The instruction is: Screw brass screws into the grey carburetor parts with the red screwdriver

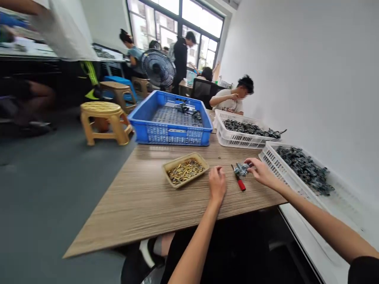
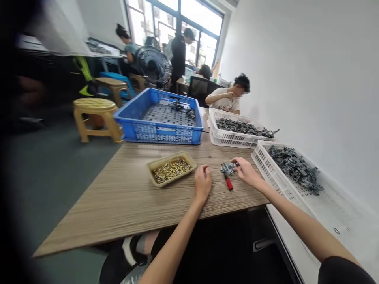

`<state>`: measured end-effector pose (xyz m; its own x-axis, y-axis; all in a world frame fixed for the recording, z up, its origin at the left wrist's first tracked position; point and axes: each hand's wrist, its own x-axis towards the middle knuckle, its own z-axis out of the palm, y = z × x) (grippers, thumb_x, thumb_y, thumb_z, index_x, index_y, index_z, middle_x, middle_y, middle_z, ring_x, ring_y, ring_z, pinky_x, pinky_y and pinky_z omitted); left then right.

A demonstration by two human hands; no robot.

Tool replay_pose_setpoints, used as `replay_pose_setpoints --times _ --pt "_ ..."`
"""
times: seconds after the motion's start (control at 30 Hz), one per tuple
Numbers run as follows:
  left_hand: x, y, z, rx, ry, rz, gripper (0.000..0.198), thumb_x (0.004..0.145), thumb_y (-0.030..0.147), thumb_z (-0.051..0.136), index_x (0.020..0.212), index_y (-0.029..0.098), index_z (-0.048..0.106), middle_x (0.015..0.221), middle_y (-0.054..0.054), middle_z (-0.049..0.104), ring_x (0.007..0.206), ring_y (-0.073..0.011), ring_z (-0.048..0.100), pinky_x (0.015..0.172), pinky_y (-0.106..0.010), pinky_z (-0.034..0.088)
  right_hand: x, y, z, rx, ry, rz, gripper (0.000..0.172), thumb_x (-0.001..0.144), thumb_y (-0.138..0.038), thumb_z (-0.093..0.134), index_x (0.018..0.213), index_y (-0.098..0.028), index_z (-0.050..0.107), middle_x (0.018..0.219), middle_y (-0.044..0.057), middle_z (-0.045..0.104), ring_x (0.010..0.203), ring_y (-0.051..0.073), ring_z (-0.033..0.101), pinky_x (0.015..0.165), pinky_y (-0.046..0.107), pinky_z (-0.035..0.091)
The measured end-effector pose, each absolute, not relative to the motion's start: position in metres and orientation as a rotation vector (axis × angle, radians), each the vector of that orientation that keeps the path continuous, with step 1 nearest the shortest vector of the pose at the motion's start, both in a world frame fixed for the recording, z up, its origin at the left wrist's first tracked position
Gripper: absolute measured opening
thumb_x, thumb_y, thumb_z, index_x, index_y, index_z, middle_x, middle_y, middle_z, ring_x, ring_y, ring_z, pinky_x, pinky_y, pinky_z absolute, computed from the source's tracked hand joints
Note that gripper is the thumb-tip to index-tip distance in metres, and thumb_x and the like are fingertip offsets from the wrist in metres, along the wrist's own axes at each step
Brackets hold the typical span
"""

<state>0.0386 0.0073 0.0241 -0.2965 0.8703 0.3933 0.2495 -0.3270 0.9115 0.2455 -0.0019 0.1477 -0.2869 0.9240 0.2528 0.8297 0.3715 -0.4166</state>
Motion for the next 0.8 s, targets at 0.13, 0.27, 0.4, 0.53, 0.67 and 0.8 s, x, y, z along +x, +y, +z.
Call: replay_pose_setpoints --times 0.13,0.27,0.4,0.53,0.67,0.8 --pt "0.041 -0.001 0.024 1.558 1.452 1.842 0.024 0.106 0.023 0.039 0.112 0.02 0.062 0.112 -0.014 0.073 0.105 -0.0267 0.067 0.098 -0.044 0.051 0.211 0.003 0.1 -1.443 -2.127 0.527 0.028 0.086 -0.025 0.063 0.113 -0.026 0.068 0.113 0.007 0.076 0.097 0.024 0.074 0.085 0.039 0.062" --pt "0.045 -0.005 0.022 1.812 1.429 1.864 0.02 0.102 0.02 0.046 0.111 0.02 0.064 0.109 -0.013 0.074 0.102 -0.0266 0.068 0.093 -0.043 0.049 0.2 0.016 0.078 -1.396 -2.049 0.666 0.028 0.086 -0.034 0.065 0.112 -0.025 0.068 0.109 0.006 0.078 0.091 0.024 0.076 0.09 0.042 0.061" --pt "0.048 -0.006 0.023 1.883 1.414 1.884 0.022 0.102 0.019 0.045 0.11 0.02 0.065 0.106 -0.012 0.075 0.101 -0.0256 0.068 0.091 -0.042 0.049 0.201 0.025 0.067 -1.334 -1.947 0.77 0.032 0.084 -0.045 0.071 0.109 -0.025 0.068 0.108 0.008 0.078 0.103 0.027 0.076 0.094 0.042 0.062" --pt "0.045 -0.009 0.03 1.894 1.413 1.895 0.025 0.104 0.021 0.041 0.11 0.02 0.066 0.105 -0.011 0.075 0.1 -0.0246 0.068 0.09 -0.041 0.049 0.2 0.026 0.058 -1.296 -1.901 0.867 0.038 0.085 -0.052 0.073 0.111 -0.026 0.066 0.112 0.009 0.079 0.104 0.027 0.076 0.097 0.043 0.062" --pt "0.016 -0.012 0.052 2.075 1.32 1.853 0.027 0.105 0.026 0.042 0.113 0.019 0.066 0.108 -0.012 0.074 0.103 -0.0245 0.067 0.092 -0.04 0.049 0.196 0.023 0.055 -1.267 -1.909 0.859 0.037 0.088 -0.049 0.07 0.116 -0.025 0.066 0.118 0.01 0.079 0.11 0.028 0.077 0.103 0.046 0.06" --pt "-0.049 0.005 0.086 2.231 1.436 1.609 0.028 0.104 0.026 0.043 0.12 0.017 0.065 0.113 -0.012 0.072 0.107 -0.0246 0.064 0.098 -0.039 0.048 0.202 0.009 0.06 -1.367 -1.927 0.725 0.039 0.088 -0.045 0.069 0.123 -0.026 0.068 0.126 0.012 0.076 0.113 0.03 0.076 0.089 0.045 0.065"
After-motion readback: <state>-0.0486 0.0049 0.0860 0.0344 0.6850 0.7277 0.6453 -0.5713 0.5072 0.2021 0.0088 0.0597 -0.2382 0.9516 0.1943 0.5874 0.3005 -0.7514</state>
